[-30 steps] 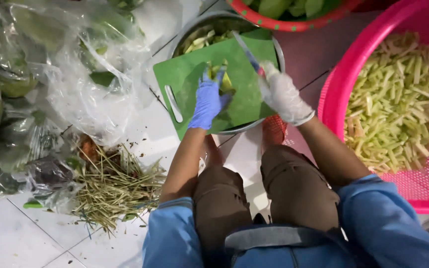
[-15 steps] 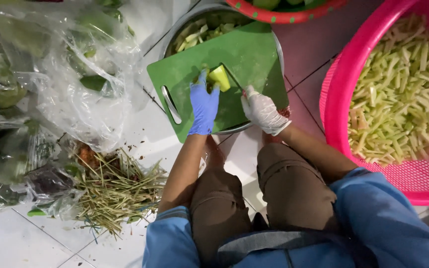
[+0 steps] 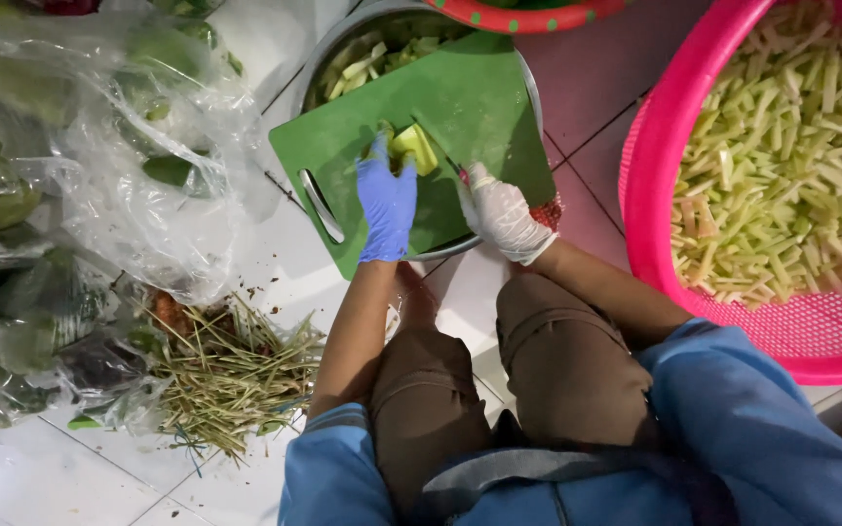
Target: The person sits on the floor and uses a knife to slice green vegetables on a green cutting board. They transfer the sliced pieces into a metal bowl and continue processing more vegetables from a nearby pile.
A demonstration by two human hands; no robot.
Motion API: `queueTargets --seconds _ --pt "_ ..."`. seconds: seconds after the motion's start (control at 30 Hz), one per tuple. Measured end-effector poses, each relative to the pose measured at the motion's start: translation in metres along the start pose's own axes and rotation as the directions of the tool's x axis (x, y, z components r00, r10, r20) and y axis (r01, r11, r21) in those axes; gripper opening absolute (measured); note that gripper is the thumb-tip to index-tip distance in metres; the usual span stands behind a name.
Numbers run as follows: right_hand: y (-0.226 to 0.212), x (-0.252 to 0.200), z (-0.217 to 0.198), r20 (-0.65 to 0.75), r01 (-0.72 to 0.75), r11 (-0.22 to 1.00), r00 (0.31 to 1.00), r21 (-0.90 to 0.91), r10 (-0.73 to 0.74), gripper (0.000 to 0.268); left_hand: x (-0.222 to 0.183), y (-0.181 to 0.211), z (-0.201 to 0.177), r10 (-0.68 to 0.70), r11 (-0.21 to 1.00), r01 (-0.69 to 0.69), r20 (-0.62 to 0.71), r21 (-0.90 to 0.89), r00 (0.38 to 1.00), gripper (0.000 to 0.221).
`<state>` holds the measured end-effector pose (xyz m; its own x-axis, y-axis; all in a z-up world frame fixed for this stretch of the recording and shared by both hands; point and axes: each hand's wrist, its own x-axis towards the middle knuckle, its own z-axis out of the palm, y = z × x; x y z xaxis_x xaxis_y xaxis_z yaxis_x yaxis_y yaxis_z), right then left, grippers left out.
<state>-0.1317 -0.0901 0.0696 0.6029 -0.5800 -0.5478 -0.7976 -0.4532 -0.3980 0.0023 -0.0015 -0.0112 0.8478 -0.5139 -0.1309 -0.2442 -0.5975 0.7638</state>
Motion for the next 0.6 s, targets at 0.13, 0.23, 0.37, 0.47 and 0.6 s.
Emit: queueTargets --seconds 0.13,0.23,0.37,0.47,0.6 --pt "0.001 0.001 0.005 0.029 0.006 1.000 1.000 -0.024 -0.005 0.021 0.002 0.002 -0.002 0.016 0.999 -0.015 -0.013 0.045 1.000 0.046" --pt "0.006 0.007 0.011 0.044 0.012 1.000 0.999 -0.005 -0.011 0.023 0.003 0.007 -0.003 0.006 0.995 -0.009 0.027 0.104 1.000 0.046" --pt "0.044 0.044 0.077 0.083 -0.047 0.999 0.995 -0.023 0.049 0.026 0.004 0.015 -0.006 -0.042 0.994 0.036 0.054 0.104 0.998 0.041" --pt "0.007 0.027 0.011 0.189 -0.053 0.998 0.980 -0.031 0.058 0.029 0.003 0.011 -0.002 -0.039 0.985 0.030 0.049 0.169 0.998 0.045" --pt "0.002 0.040 0.017 0.230 0.002 1.000 0.973 0.028 -0.009 0.025 0.005 0.009 0.001 -0.060 0.987 0.053 0.038 0.152 0.997 0.045"
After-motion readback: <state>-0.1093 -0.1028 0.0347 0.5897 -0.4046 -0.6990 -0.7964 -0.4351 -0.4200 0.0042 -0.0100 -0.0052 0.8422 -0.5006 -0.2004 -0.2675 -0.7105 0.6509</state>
